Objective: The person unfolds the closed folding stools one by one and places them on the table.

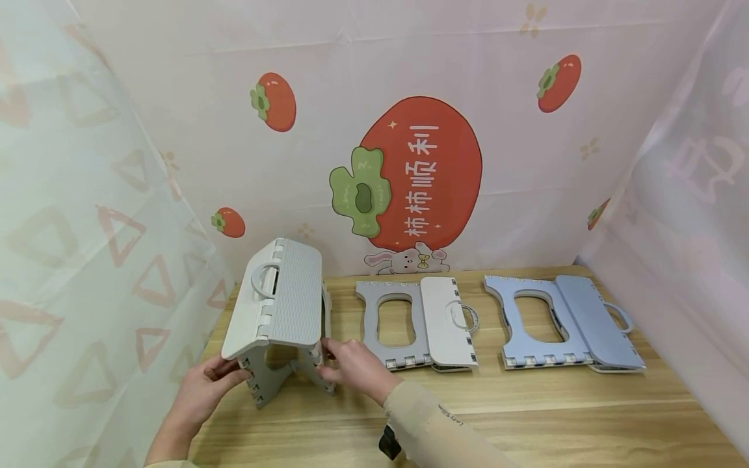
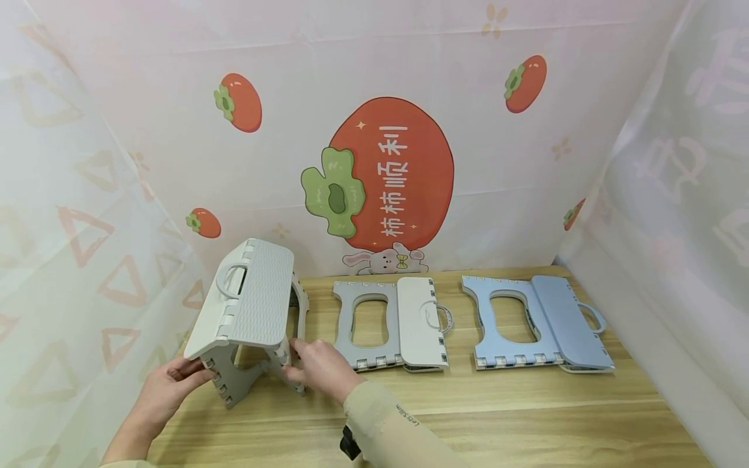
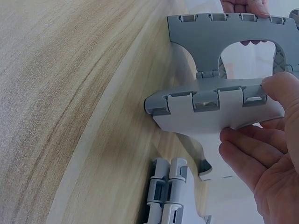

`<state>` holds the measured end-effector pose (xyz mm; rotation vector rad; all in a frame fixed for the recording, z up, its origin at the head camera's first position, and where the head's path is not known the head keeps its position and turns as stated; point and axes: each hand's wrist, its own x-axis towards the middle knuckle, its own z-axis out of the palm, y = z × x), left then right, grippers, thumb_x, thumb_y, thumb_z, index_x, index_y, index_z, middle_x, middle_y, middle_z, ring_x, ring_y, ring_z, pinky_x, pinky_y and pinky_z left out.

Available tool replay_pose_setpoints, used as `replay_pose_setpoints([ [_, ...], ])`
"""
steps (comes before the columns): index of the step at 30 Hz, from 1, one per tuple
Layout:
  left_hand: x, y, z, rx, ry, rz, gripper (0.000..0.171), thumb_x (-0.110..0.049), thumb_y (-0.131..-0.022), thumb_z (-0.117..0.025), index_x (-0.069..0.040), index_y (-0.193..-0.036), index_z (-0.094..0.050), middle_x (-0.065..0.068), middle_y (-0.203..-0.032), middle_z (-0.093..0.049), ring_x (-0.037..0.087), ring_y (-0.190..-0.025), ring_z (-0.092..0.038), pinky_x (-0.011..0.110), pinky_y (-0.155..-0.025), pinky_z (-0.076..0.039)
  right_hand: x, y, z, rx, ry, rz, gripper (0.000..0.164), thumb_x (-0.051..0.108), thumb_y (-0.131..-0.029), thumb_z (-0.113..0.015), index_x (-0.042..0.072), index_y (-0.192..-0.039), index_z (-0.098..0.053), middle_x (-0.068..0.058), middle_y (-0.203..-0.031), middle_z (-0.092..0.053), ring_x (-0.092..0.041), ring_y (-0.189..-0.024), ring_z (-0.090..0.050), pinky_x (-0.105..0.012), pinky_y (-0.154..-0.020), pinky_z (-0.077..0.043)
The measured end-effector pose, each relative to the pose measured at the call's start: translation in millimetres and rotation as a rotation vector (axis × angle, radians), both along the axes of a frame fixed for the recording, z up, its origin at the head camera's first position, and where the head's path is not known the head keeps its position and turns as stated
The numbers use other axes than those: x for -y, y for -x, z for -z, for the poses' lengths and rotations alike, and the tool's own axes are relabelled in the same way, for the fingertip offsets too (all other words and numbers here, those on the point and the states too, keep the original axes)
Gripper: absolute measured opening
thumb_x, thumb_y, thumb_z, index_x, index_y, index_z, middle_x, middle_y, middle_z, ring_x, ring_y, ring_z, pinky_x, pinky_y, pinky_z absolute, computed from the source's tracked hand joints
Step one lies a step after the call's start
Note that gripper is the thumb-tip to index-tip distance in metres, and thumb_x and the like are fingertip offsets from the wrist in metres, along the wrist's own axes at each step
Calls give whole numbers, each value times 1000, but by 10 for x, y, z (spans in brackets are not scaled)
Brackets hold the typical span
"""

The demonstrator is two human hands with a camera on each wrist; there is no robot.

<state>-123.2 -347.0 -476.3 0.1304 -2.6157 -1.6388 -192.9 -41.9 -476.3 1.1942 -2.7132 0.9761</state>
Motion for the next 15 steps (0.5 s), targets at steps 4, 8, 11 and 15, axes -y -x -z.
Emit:
replay_pose_setpoints([
  [4,6,0,2,0,1,-3,56,-24,-94,-76,2,-141,-58,-9,-122,-70,-6,-106,-64,15,-89,-52,-2,-3,-14,8,-2,3,24,22,-95,-73,8,-113,-66,-2,-94,-77,-6,-83,-73,-6,-67,-51],
  [8,12,-2,8,-8,-4,-2,56,-23,-94,-77,3,-140,-59,-12,-120,-70,-6,-106,-64,15,-88,-52,-2,-7,-25,14,-7,3,25,22,-95,-73,8,-114,-66,-3,-96,-78,-8,-85,-74,-7,-68,-52],
  [11,16,-5,10,-12,-11,0,56,-22,-94,-77,3,-140,-59,-15,-118,-70,-6,-106,-64,15,-88,-52,-3,-8,-27,15,-8,5,25,22,-95,-73,8,-114,-66,-3,-96,-78,-9,-85,-74,-7,-68,-52],
  [15,18,-9,6,-9,-19,2,56,-22,-94,-77,3,-140,-58,-16,-118,-70,-6,-106,-64,16,-88,-53,-2,-11,-25,20,-7,7,25,22,-95,-73,8,-114,-66,-3,-96,-78,-10,-88,-75,-7,-69,-52],
])
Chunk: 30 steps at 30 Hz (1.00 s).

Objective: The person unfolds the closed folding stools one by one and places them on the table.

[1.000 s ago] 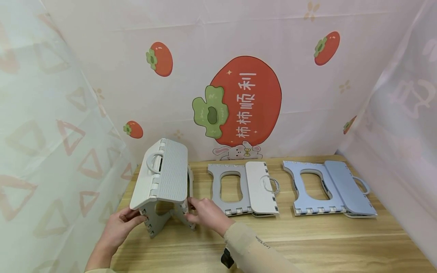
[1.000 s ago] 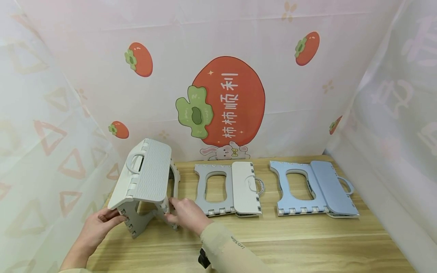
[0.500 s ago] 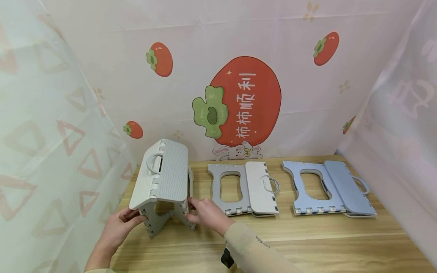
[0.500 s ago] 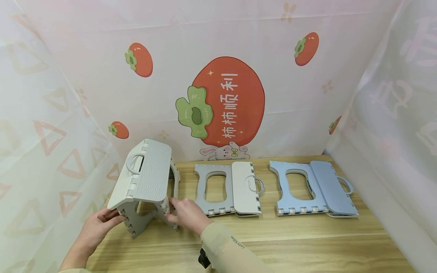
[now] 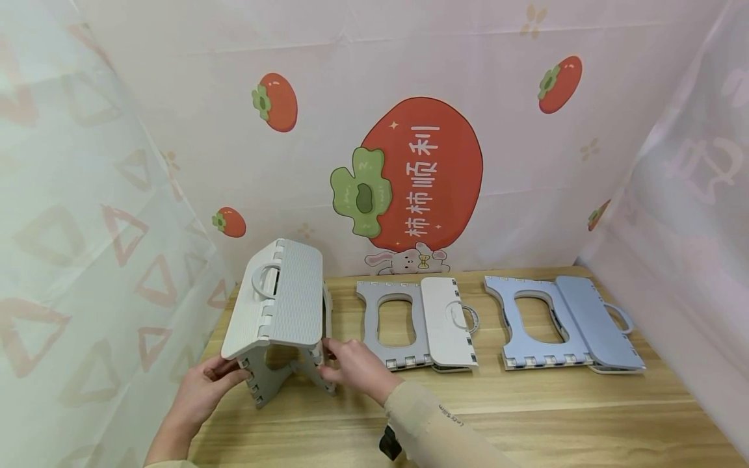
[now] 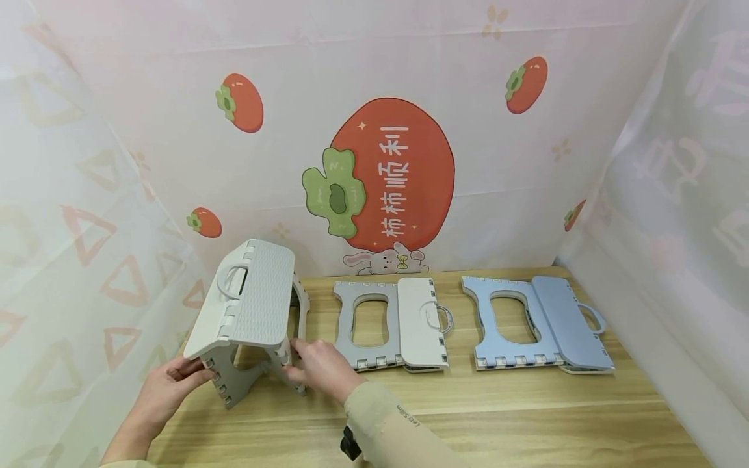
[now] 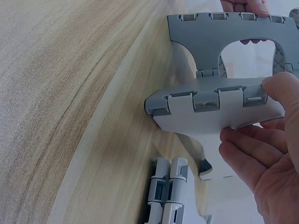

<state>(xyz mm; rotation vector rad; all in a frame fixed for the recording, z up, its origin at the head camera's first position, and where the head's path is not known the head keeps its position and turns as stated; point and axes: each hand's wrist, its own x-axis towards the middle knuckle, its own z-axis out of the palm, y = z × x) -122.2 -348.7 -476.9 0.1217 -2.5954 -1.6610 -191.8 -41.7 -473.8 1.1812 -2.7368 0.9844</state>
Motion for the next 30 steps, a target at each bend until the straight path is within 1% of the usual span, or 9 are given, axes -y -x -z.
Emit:
replay_pose_setpoints([
  [7,-9,-1,-26,26,28,-19,59,-26,-94,-77,2,-142,-58,-10,-123,-69,-9,-106,-61,16,-88,-53,7,3,1,-13,6,-12,23,21,-95,-73,7,-112,-66,-5,-102,-78,-12,-95,-75,-8,-76,-54],
  [17,-1,2,-23,27,19,-21,59,-25,-93,-77,2,-142,-58,-14,-120,-68,-9,-106,-62,16,-88,-54,4,6,2,-7,12,-10,22,21,-95,-73,8,-111,-66,-5,-101,-78,-12,-95,-75,-8,-76,-54],
  [21,2,2,-23,28,22,-25,58,-25,-93,-77,1,-141,-59,-13,-120,-69,-9,-106,-62,17,-88,-54,4,10,8,-10,9,-8,22,21,-95,-73,8,-111,-66,-4,-100,-78,-12,-95,-75,-8,-77,-54],
  [27,6,1,-32,47,32,-29,59,-28,-93,-77,-1,-142,-58,-11,-123,-69,-10,-106,-61,17,-88,-54,0,11,11,-14,14,-13,24,21,-95,-74,7,-113,-66,-5,-100,-78,-14,-93,-76,-8,-75,-54],
  [30,8,1,-35,50,28,-28,60,-28,-93,-77,-1,-143,-57,-12,-122,-69,-10,-106,-61,17,-88,-54,-5,12,11,-13,22,-16,23,20,-95,-74,7,-112,-66,-5,-99,-78,-14,-93,-76,-8,-75,-54],
])
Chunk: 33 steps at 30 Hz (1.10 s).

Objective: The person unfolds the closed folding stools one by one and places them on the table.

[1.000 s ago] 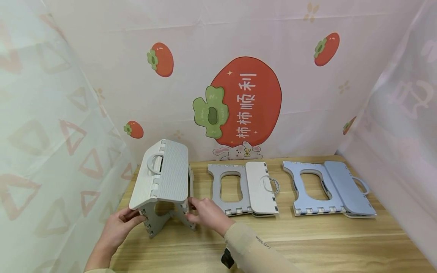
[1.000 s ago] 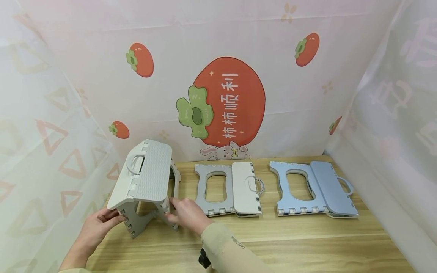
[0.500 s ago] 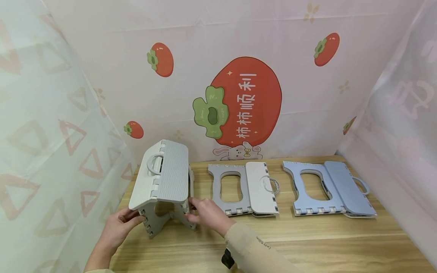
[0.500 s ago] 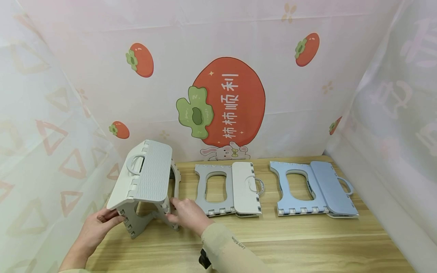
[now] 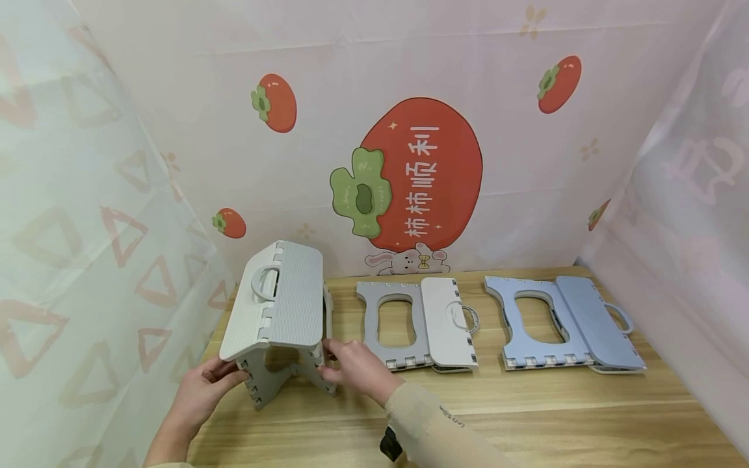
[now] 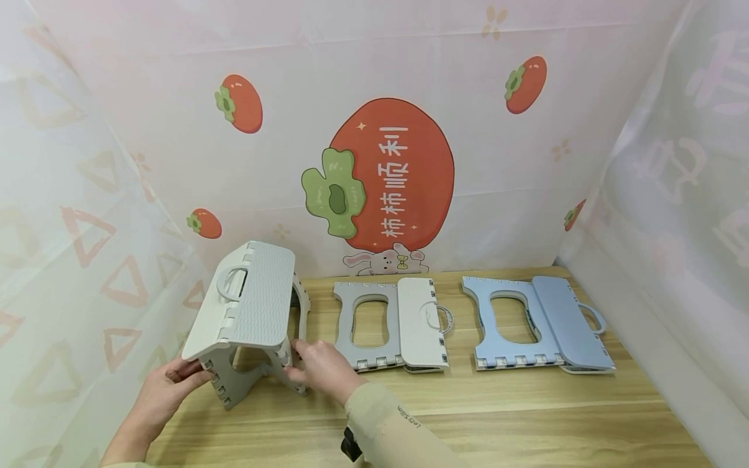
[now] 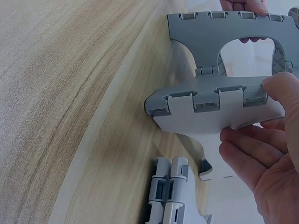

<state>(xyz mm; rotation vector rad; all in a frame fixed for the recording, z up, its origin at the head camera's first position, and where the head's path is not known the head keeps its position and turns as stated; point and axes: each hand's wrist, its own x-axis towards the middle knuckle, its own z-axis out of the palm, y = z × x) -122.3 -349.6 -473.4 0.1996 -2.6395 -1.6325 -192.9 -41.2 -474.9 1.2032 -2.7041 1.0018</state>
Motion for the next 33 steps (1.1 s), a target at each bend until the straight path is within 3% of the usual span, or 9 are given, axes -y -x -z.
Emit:
replay_pose_setpoints([
  [8,4,-10,2,-12,-17,10,60,-26,-94,-77,1,-143,-57,-19,-119,-68,-10,-106,-61,17,-88,-54,-3,-4,-1,0,4,0,27,20,-95,-74,5,-115,-66,-6,-99,-78,-14,-92,-76,-7,-74,-54],
  [33,44,-6,27,1,-13,11,61,-28,-95,-75,0,-145,-55,-21,-119,-67,-11,-107,-60,17,-88,-54,-12,-3,-8,14,-13,13,29,22,-95,-73,5,-118,-66,-6,-99,-78,-12,-90,-75,-8,-73,-54],
])
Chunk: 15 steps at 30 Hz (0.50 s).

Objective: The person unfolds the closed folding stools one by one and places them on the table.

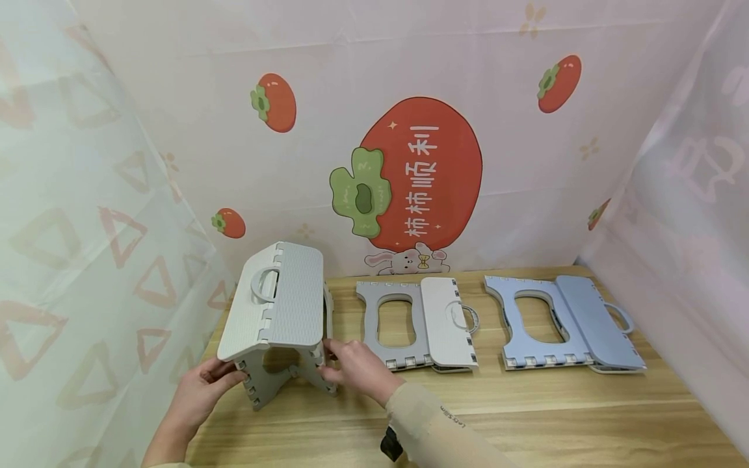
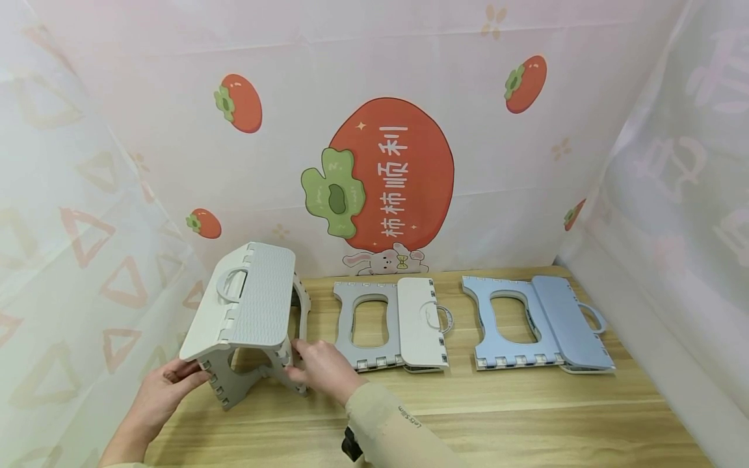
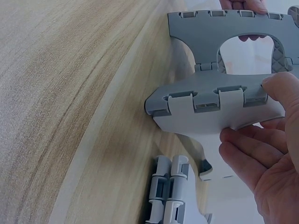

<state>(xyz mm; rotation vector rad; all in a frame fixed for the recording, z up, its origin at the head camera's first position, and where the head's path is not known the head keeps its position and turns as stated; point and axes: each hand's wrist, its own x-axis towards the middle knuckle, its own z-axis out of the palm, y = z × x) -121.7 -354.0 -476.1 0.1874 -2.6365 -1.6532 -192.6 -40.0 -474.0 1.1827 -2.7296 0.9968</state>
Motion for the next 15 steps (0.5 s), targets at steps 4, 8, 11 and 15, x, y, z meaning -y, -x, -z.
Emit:
replay_pose_setpoints([
  [4,1,-2,-5,-1,-4,-1,61,-28,-95,-76,0,-145,-55,-21,-119,-67,-11,-106,-61,17,-88,-54,2,-2,-9,18,0,5,30,22,-95,-74,5,-118,-66,-6,-98,-78,-8,-85,-75,-6,-69,-53],
  [8,2,-5,-11,0,-7,-3,61,-28,-95,-76,0,-145,-55,-21,-119,-67,-10,-107,-61,16,-88,-54,1,-7,-11,25,0,8,30,23,-95,-74,5,-118,-67,-6,-99,-78,-9,-86,-75,-7,-70,-53],
  [11,0,-5,-14,-7,-6,-3,60,-27,-95,-76,0,-144,-56,-21,-118,-68,-10,-107,-61,17,-88,-54,0,-10,-12,17,0,9,29,23,-95,-73,5,-117,-67,-6,-100,-78,-12,-89,-75,-9,-73,-55],
  [15,-1,-7,-18,-18,-13,2,60,-26,-95,-76,2,-144,-56,-21,-118,-67,-10,-107,-61,17,-88,-54,-1,-10,-13,14,2,9,29,23,-95,-73,5,-117,-67,-7,-101,-78,-13,-91,-76,-10,-74,-55],
])
